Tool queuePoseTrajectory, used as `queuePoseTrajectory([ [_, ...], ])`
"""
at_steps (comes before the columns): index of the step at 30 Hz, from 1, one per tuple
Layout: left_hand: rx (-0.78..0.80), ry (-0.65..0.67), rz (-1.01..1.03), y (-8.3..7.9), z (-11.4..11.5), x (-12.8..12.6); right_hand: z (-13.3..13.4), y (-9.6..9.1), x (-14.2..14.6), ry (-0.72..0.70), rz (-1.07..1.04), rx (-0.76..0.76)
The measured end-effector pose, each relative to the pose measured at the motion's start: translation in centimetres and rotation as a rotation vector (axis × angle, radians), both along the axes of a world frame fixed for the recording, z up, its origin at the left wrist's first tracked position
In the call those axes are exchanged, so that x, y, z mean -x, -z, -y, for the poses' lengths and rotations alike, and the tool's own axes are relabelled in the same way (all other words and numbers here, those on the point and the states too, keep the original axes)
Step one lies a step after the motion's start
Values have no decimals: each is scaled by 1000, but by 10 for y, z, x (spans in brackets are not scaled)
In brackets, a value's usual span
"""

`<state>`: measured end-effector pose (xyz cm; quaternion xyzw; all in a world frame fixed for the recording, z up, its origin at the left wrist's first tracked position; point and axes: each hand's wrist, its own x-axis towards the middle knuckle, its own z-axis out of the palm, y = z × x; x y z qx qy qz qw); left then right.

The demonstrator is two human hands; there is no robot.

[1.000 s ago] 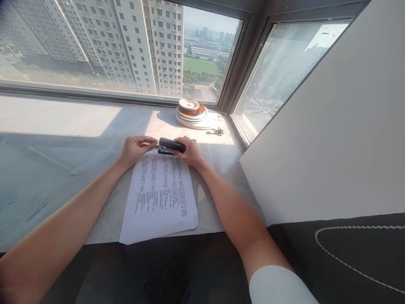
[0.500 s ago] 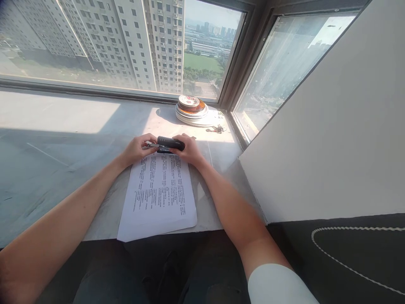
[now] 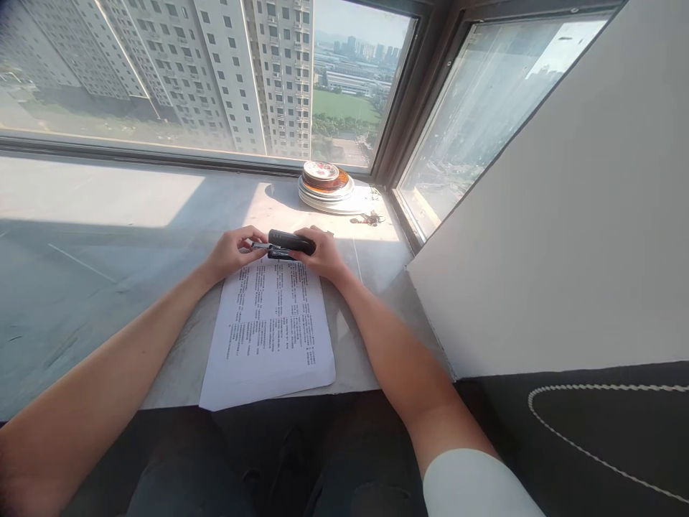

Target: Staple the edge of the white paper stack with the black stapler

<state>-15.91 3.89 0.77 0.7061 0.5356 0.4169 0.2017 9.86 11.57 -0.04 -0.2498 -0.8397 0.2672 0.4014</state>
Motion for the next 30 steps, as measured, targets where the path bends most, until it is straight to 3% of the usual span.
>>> queuePoseTrajectory([
  [16, -68, 37, 18, -1, 1, 0, -2, 0, -2, -6, -39, 55],
  [24, -81, 86, 194, -5, 8, -1, -8, -1, -8, -41, -239, 161],
  [30, -81, 58, 259, -4, 10, 2, -12, 0, -11, -120, -245, 257],
])
